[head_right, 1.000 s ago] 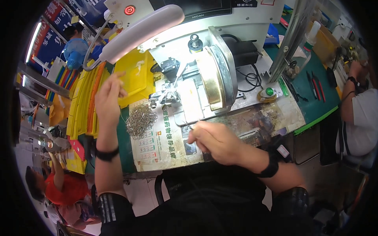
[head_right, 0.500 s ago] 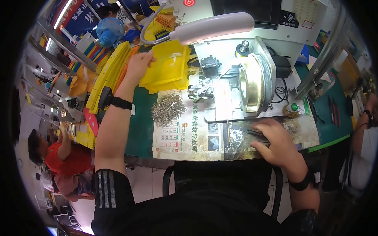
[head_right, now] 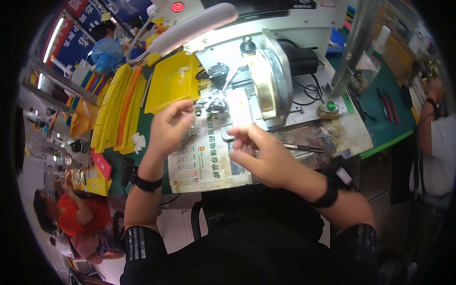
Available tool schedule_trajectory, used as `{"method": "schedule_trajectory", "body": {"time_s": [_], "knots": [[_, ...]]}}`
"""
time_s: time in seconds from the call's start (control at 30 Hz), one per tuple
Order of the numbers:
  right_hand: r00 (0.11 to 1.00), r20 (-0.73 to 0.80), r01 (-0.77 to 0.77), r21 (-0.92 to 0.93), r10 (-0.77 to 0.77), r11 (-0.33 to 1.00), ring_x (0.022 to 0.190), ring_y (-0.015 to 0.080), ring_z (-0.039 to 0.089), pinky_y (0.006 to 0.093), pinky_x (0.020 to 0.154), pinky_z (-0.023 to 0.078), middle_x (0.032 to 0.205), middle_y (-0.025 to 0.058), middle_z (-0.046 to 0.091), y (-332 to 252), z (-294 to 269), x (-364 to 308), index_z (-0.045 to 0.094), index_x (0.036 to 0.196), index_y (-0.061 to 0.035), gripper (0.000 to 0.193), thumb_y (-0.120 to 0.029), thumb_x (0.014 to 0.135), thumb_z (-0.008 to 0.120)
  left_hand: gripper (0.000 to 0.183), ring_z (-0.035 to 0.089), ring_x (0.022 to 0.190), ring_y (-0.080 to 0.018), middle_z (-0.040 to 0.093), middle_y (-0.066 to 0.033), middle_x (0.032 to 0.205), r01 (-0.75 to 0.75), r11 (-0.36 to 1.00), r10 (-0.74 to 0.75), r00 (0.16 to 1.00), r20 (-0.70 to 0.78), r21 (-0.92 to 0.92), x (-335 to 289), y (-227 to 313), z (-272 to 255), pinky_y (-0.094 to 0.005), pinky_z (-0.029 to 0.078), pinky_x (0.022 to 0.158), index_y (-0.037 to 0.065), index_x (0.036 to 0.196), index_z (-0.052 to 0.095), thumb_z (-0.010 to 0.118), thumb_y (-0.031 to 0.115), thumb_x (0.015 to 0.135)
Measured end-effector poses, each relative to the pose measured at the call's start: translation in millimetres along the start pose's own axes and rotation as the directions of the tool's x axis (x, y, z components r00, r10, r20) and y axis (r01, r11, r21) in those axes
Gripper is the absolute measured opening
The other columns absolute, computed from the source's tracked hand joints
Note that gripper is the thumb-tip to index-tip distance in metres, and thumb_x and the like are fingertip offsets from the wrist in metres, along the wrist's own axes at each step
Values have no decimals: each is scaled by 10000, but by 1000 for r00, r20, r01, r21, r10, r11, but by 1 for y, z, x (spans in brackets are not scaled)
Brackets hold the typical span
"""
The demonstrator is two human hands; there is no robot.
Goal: Assembling and inspecting small components on a workbench in a fabrication setting.
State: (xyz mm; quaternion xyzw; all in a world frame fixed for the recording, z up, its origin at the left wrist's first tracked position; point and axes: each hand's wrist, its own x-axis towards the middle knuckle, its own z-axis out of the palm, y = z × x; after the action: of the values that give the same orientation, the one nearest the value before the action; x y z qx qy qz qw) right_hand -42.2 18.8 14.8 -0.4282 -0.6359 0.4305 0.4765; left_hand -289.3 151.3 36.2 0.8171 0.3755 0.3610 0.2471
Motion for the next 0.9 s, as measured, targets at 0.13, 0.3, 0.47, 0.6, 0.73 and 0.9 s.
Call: {"method": "schedule_trajectory", "body": {"time_s": [0.13,0.3,0.47,0.6,0.73,0.9], "knots": [[963,-243,5,446,116,895,794,56,528,204,712,444,940,17,605,19,35,45,530,1231,22,321,-152,986,642,269,663,779,-322,687,-166,853,54,998,-58,960,275,22,0,5,29,-403,508,717,26,1014,716,650,279,949],[910,-398,110,499,115,860,684,34,468,205,598,391,831,-18,550,20,40,77,560,1112,-1,163,-132,1018,588,316,631,737,-362,650,-167,776,-165,964,144,983,109,207,2,-23,48,-440,488,671,37,845,695,616,311,982],[888,-442,131,503,123,854,564,14,412,186,504,330,720,-54,480,27,46,83,566,1025,-46,70,-117,1026,566,351,589,682,-378,598,-163,713,-288,939,290,957,20,188,3,-21,44,-457,457,623,35,796,670,629,333,977],[803,-591,256,221,-80,941,559,18,414,191,498,327,706,-53,470,34,53,85,552,984,-58,41,-77,1020,548,314,583,682,-369,598,-163,722,-195,973,185,979,90,124,1,-27,34,-428,452,622,19,783,642,670,283,952],[768,-615,361,183,-180,915,539,24,390,202,485,314,697,-52,461,41,56,87,529,956,-64,63,-74,1015,547,165,623,722,-318,641,-162,775,22,999,-28,987,159,41,-3,-8,13,-379,477,647,5,843,660,685,147,922],[928,-304,4,584,215,811,587,43,443,236,513,357,706,-30,508,20,42,16,574,1012,-7,115,-115,1031,540,111,647,766,-235,683,-117,884,-123,990,126,991,-51,71,-19,22,4,-325,496,684,31,972,702,681,98,885]]}}
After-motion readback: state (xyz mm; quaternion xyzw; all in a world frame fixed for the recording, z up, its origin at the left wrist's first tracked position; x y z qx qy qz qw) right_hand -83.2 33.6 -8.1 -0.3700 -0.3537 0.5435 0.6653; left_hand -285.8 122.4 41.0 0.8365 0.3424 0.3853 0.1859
